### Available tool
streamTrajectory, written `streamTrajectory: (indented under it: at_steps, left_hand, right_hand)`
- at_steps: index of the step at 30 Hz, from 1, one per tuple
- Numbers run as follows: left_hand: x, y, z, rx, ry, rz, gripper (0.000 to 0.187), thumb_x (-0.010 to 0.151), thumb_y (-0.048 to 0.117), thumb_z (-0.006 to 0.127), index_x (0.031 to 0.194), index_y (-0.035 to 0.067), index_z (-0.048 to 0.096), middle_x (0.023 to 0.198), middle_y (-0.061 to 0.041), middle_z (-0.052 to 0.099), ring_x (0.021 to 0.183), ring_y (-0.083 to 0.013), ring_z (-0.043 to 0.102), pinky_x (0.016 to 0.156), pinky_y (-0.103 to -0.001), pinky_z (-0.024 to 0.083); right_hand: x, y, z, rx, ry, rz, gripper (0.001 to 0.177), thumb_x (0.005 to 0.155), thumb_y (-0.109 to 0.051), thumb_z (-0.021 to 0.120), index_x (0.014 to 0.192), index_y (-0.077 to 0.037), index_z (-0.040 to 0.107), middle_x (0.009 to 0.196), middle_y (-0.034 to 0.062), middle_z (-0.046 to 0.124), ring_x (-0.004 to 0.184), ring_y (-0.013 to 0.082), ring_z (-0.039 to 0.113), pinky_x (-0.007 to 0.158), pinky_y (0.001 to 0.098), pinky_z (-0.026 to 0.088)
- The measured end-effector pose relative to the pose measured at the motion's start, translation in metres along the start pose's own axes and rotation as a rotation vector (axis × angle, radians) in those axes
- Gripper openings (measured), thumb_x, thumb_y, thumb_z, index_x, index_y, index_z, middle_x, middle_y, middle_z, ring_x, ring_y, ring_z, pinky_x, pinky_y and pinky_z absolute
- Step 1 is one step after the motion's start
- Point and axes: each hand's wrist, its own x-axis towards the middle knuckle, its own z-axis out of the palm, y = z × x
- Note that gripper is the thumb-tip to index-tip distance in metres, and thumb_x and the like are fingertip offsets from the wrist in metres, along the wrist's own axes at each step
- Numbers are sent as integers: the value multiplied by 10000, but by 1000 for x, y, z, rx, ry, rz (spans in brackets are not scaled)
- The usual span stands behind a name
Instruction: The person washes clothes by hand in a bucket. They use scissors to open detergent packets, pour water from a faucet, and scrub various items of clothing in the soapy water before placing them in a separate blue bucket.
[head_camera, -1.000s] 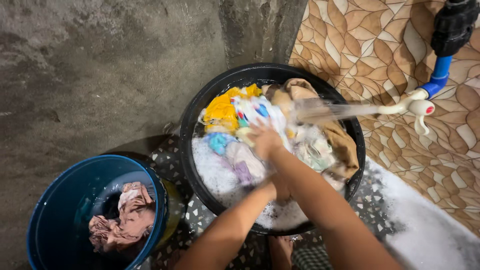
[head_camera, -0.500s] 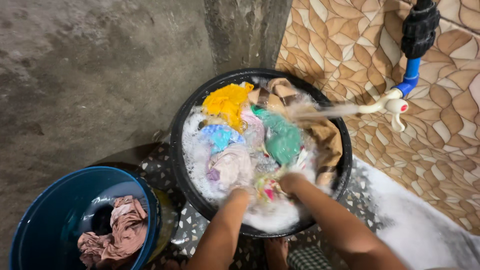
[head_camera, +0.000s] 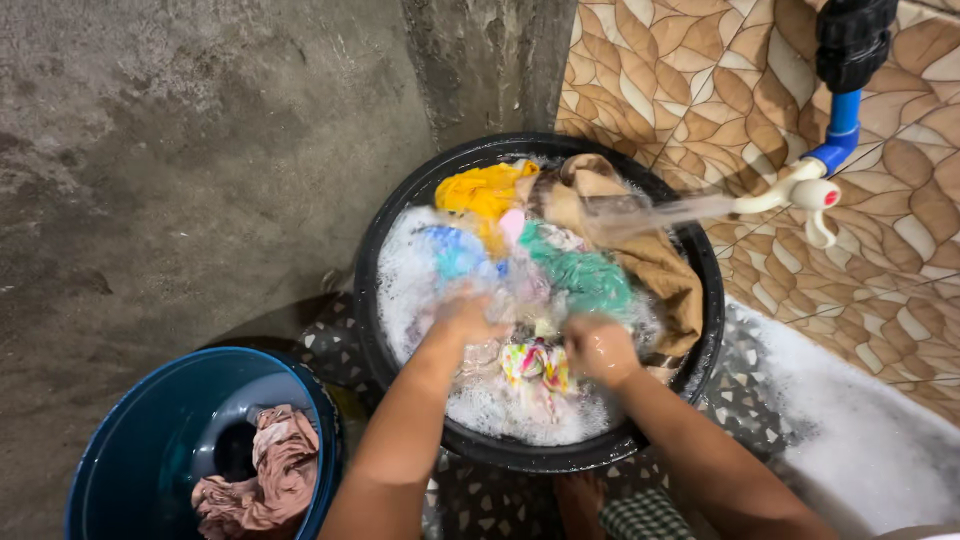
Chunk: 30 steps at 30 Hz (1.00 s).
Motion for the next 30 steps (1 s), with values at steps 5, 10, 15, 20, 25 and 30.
streamTrajectory:
  at_steps: [5,10,15,20,25,30]
  left_hand:
    - [-31,-23,56,3,-458,-78,730,846,491,765,1491,277,500,1594,-155,312,1451,-425,311,1085,-535,347]
    - [10,-11,118,-196,-370,-116,623,853,437,748,1419,248,567,1501,-149,432,1373,-391,418,1065,-494,400]
    - [-1,-24,146,-263,-413,-145,522,861,382,730,1347,220,634,1408,-144,551,1295,-358,524,1045,-454,452]
    - [-40,-33,107,-385,-230,-172,430,868,327,713,1276,191,701,1316,-139,670,1217,-325,631,1025,-413,505]
    - [-54,-8,65,-495,241,-309,298,899,311,688,1139,153,766,1203,-152,746,1116,-339,697,963,-420,542]
    - [3,27,51,-2256,112,132,560,1043,509,436,1301,38,593,1135,-123,727,971,-244,706,881,-408,563]
  right_hand:
    - [47,11,0,-33,372,208,252,905,-256,651,1133,-154,619,1122,146,569,1066,371,563,904,514,493]
    - [38,-52,65,-207,-146,293,393,911,-237,629,1298,-230,560,1443,150,342,1316,434,363,1017,596,392]
    - [-6,-51,93,-128,-379,-306,661,842,-140,649,1480,-261,525,1668,162,213,1488,488,267,1100,598,337]
    - [30,8,114,149,-621,120,511,859,-148,678,1360,-132,576,1443,247,447,1311,403,495,1112,462,402]
    - [68,-32,30,490,33,175,267,776,-90,758,1012,27,715,1065,212,707,1004,369,680,897,427,541]
    - [73,-103,-121,811,314,56,104,901,-75,722,984,-13,724,891,120,640,841,249,622,767,333,493]
